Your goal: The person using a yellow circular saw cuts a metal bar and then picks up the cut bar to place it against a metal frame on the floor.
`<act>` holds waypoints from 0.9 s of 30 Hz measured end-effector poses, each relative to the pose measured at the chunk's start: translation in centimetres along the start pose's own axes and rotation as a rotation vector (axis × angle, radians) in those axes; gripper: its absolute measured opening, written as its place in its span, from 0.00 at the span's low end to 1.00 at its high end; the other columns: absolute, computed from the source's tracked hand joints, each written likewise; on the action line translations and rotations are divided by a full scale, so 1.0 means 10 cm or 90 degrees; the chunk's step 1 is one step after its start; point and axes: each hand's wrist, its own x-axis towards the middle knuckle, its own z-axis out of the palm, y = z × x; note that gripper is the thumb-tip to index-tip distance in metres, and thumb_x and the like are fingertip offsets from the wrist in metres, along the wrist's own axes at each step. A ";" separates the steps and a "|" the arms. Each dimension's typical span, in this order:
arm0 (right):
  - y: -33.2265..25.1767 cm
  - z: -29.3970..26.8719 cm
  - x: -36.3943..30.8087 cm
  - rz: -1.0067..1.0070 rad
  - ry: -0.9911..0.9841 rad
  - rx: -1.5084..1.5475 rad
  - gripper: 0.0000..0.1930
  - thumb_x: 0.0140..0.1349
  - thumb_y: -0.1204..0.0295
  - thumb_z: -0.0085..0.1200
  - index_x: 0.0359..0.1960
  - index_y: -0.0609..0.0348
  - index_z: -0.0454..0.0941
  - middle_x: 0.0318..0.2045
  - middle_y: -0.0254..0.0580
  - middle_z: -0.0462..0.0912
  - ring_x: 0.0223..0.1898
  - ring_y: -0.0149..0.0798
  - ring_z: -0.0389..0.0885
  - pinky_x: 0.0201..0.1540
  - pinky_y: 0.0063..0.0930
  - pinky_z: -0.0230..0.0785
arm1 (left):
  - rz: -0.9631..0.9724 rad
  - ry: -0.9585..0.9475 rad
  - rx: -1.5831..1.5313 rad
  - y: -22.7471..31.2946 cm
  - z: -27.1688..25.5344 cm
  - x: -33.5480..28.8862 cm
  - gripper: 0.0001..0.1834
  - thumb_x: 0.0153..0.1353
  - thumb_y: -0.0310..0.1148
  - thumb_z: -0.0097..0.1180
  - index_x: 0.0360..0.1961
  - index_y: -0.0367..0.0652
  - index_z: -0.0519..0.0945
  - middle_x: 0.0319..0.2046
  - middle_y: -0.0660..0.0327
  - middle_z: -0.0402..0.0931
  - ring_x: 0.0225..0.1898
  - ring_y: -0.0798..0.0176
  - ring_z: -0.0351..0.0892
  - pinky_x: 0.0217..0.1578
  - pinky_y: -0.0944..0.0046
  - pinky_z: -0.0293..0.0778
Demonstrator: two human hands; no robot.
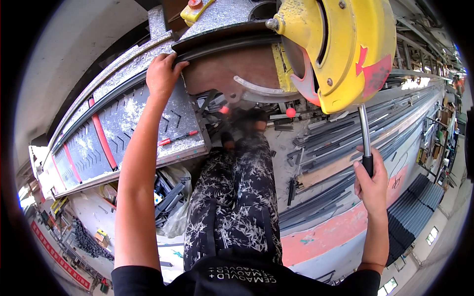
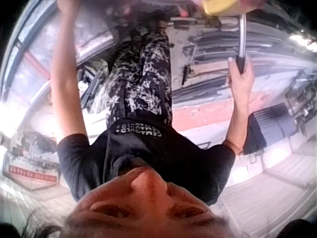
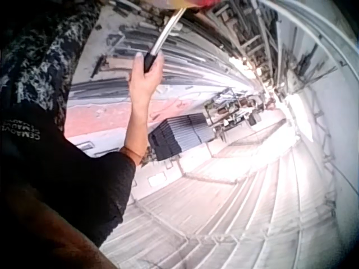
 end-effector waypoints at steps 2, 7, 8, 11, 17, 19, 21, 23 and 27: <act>0.00 0.02 0.00 -0.001 -0.001 0.002 0.18 0.64 0.76 0.51 0.55 0.65 0.68 0.18 0.25 0.64 0.12 0.18 0.61 0.13 0.15 0.56 | -0.003 -0.009 0.006 0.00 -0.02 0.02 0.25 0.54 0.49 0.64 0.44 0.40 0.84 0.39 0.55 0.80 0.41 0.51 0.79 0.43 0.58 0.74; 0.02 0.02 0.02 -0.002 -0.013 0.005 0.17 0.64 0.76 0.51 0.55 0.65 0.68 0.18 0.25 0.64 0.12 0.18 0.61 0.13 0.15 0.56 | 0.008 0.004 0.013 -0.06 0.02 0.01 0.25 0.53 0.52 0.63 0.44 0.43 0.84 0.36 0.55 0.79 0.40 0.52 0.79 0.40 0.56 0.74; 0.03 0.02 0.02 -0.004 -0.012 0.007 0.17 0.64 0.76 0.50 0.55 0.65 0.68 0.18 0.25 0.64 0.12 0.18 0.61 0.13 0.15 0.56 | 0.008 0.002 0.010 -0.06 0.02 0.01 0.25 0.53 0.52 0.63 0.44 0.43 0.83 0.36 0.55 0.79 0.40 0.52 0.79 0.40 0.56 0.74; 0.03 0.02 0.02 -0.003 -0.010 0.009 0.17 0.64 0.76 0.51 0.55 0.65 0.68 0.18 0.25 0.64 0.12 0.18 0.61 0.13 0.15 0.56 | 0.008 -0.002 0.010 -0.04 0.01 0.01 0.25 0.53 0.52 0.63 0.44 0.43 0.83 0.36 0.55 0.79 0.39 0.52 0.79 0.40 0.56 0.74; 0.05 0.04 0.03 -0.001 -0.009 0.012 0.17 0.64 0.76 0.51 0.55 0.64 0.68 0.18 0.25 0.64 0.12 0.18 0.61 0.13 0.15 0.56 | 0.008 -0.008 0.015 -0.04 0.00 0.02 0.25 0.53 0.52 0.63 0.44 0.42 0.83 0.35 0.55 0.79 0.40 0.52 0.78 0.41 0.56 0.74; 0.06 0.04 0.03 0.000 -0.010 0.018 0.17 0.64 0.76 0.51 0.55 0.64 0.68 0.18 0.25 0.64 0.12 0.18 0.61 0.13 0.15 0.56 | 0.005 -0.010 0.014 -0.03 0.00 0.02 0.25 0.53 0.52 0.63 0.44 0.42 0.83 0.35 0.55 0.79 0.40 0.52 0.78 0.41 0.56 0.74; 0.06 0.04 0.04 -0.001 -0.013 0.014 0.17 0.64 0.76 0.51 0.55 0.64 0.69 0.18 0.25 0.64 0.12 0.18 0.61 0.13 0.15 0.56 | 0.007 -0.011 0.026 -0.01 -0.02 0.02 0.24 0.54 0.49 0.64 0.44 0.40 0.84 0.39 0.55 0.80 0.40 0.52 0.80 0.41 0.58 0.75; 0.06 0.04 0.04 0.002 -0.013 0.015 0.17 0.64 0.76 0.51 0.55 0.64 0.69 0.18 0.24 0.64 0.12 0.18 0.61 0.13 0.15 0.56 | 0.008 -0.007 0.023 -0.02 -0.01 0.02 0.24 0.54 0.49 0.64 0.44 0.40 0.84 0.39 0.55 0.80 0.40 0.52 0.80 0.41 0.58 0.75; 0.06 0.06 0.05 0.006 -0.012 0.021 0.17 0.64 0.76 0.51 0.55 0.64 0.69 0.18 0.24 0.64 0.12 0.17 0.61 0.14 0.15 0.56 | 0.014 0.005 0.020 -0.03 -0.01 0.01 0.24 0.54 0.49 0.64 0.43 0.40 0.84 0.39 0.55 0.80 0.40 0.52 0.80 0.41 0.58 0.75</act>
